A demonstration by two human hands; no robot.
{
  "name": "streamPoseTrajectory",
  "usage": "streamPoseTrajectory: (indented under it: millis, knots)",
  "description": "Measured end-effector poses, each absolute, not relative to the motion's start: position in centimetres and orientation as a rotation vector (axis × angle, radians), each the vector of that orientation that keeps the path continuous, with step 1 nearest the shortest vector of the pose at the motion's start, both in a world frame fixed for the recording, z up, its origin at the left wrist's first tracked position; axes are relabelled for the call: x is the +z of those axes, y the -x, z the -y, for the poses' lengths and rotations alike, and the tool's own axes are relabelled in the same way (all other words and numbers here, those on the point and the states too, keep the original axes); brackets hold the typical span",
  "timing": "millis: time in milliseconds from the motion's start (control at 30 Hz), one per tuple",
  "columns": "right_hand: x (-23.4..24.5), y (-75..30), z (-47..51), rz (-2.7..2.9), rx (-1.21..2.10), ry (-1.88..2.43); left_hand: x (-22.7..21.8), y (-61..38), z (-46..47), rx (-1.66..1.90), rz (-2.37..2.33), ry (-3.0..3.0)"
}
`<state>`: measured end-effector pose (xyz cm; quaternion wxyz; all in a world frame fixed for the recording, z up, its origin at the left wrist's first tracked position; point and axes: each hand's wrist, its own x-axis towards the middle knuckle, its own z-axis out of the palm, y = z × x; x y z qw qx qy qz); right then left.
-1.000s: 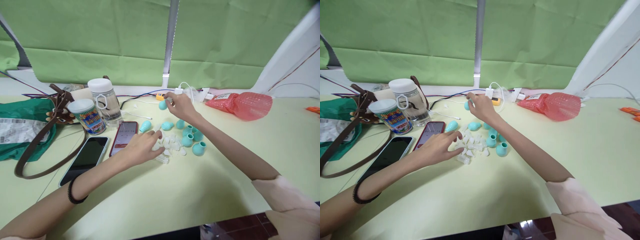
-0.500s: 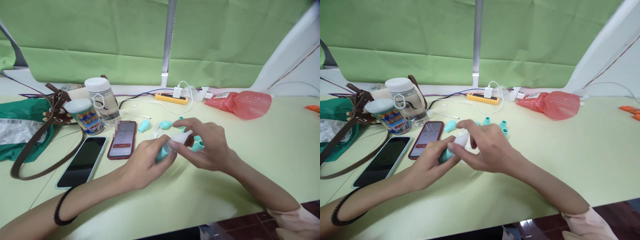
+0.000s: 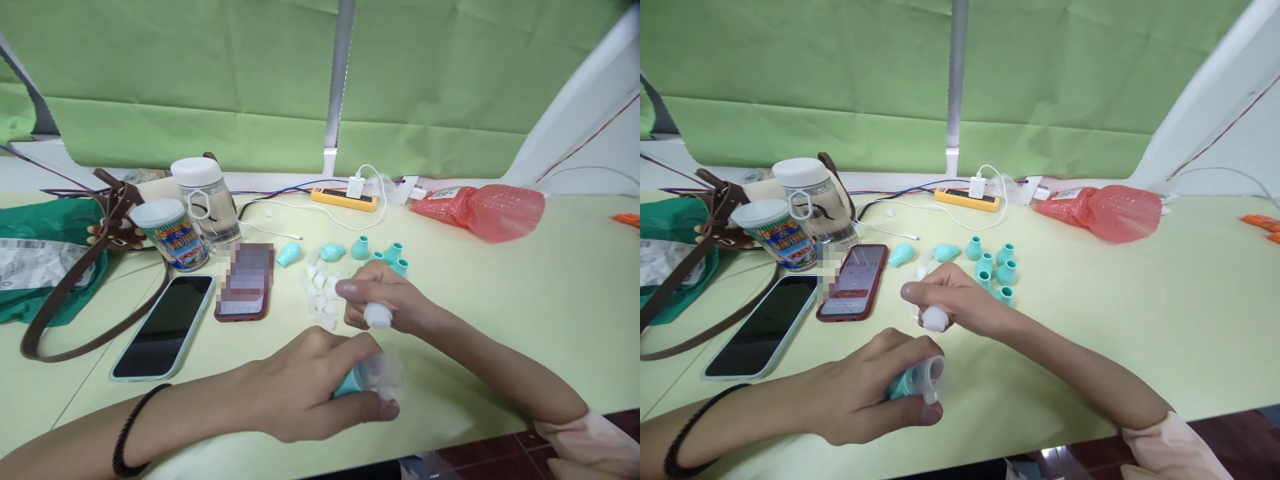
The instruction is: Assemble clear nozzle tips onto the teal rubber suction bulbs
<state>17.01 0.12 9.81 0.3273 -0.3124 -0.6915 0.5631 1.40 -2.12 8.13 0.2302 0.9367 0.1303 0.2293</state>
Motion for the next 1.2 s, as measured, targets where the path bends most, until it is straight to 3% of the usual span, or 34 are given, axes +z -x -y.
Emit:
streamPoseTrajectory:
  millis: [67,200,267,400,567,767,967,1200]
  knots:
    - [9.4,-17.1,-1.2,1.963,1.212,0.966,8.2,-1.5,2.1,0.623,-0.415,-2.424]
    - [8.0,-17.7,-3.5,2.335,0.104,1.472,7.9,-1.9,1.9,0.481,-0.600,-2.143]
    - [7.2,-18.0,-4.5,2.448,-0.285,1.693,7.5,-2.2,1.9,0.404,-0.720,-2.051]
    - [6.3,-18.5,-5.8,2.587,-0.497,1.828,6.2,-2.9,1.6,0.351,-0.787,-1.836]
    - [7.0,-18.7,-5.4,2.379,-0.335,1.668,5.4,-3.3,0.8,0.584,-0.818,-1.501]
    - [8.7,-18.7,-3.4,2.204,0.850,1.059,6.3,-2.9,0.3,0.754,-0.789,-1.420]
    - [8.3,-17.9,-2.4,2.176,0.543,0.809,6.6,-2.5,0.4,0.750,-0.836,-1.653]
    - [8.6,-17.6,-2.2,1.940,1.283,0.740,6.6,-2.1,0.5,0.743,-0.675,-1.884]
